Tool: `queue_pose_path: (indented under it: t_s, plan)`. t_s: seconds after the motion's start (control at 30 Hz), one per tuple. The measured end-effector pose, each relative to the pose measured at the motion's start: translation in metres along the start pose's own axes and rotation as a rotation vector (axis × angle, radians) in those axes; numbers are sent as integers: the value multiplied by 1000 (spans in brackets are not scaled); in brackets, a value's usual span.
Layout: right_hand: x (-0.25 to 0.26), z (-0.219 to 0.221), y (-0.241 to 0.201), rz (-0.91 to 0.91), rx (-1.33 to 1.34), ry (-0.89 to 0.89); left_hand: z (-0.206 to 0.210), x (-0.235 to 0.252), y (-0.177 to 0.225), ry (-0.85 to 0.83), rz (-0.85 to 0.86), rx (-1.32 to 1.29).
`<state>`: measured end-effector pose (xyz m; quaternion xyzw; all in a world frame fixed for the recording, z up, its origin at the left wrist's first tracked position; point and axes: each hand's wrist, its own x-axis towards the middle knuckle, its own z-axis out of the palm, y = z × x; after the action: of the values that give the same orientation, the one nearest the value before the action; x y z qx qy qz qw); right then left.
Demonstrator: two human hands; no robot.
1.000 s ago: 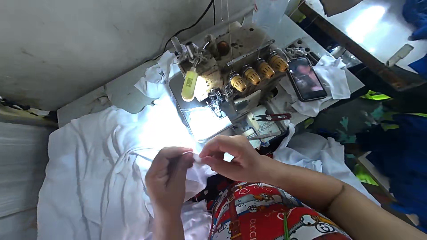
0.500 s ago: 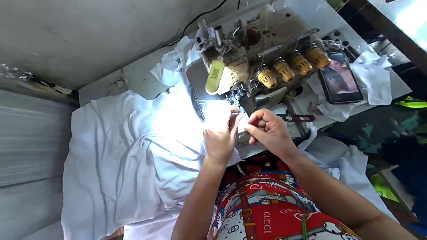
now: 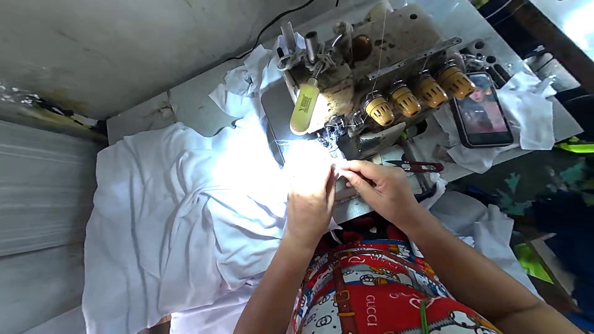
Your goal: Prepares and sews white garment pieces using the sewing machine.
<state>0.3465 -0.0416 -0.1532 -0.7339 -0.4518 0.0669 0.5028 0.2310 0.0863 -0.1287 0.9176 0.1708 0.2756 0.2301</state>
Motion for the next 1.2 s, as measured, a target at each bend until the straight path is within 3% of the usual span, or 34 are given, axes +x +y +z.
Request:
queue_pose_path:
  t_s: [0.37,0.53,0.7,0.8,0.97,1.07,1.2]
  plan:
    - [-4,-2,-6,-26,-168,-152,-9,32,-32,-40,116,-79]
    - [-11,-8,-14,6,-36,-271,-13,49,-41,-143,46,-32]
    - [-13,-13,-20,-79,99,-323,-17,58,-47,-136,-87,157]
    - [-14,-9,-22,-135,153,-300,-30,41,-50,-58,-94,67]
    - [-11,7,-24,-303,181,-229,-61,-1,-32,-68,-123,178]
    - [-7,11,-24,-387,109,-266,-66,-18,-6,-209,-160,83]
    - [2,-8,-15,-286,19,-308,-44,-15,15,-355,-142,-167]
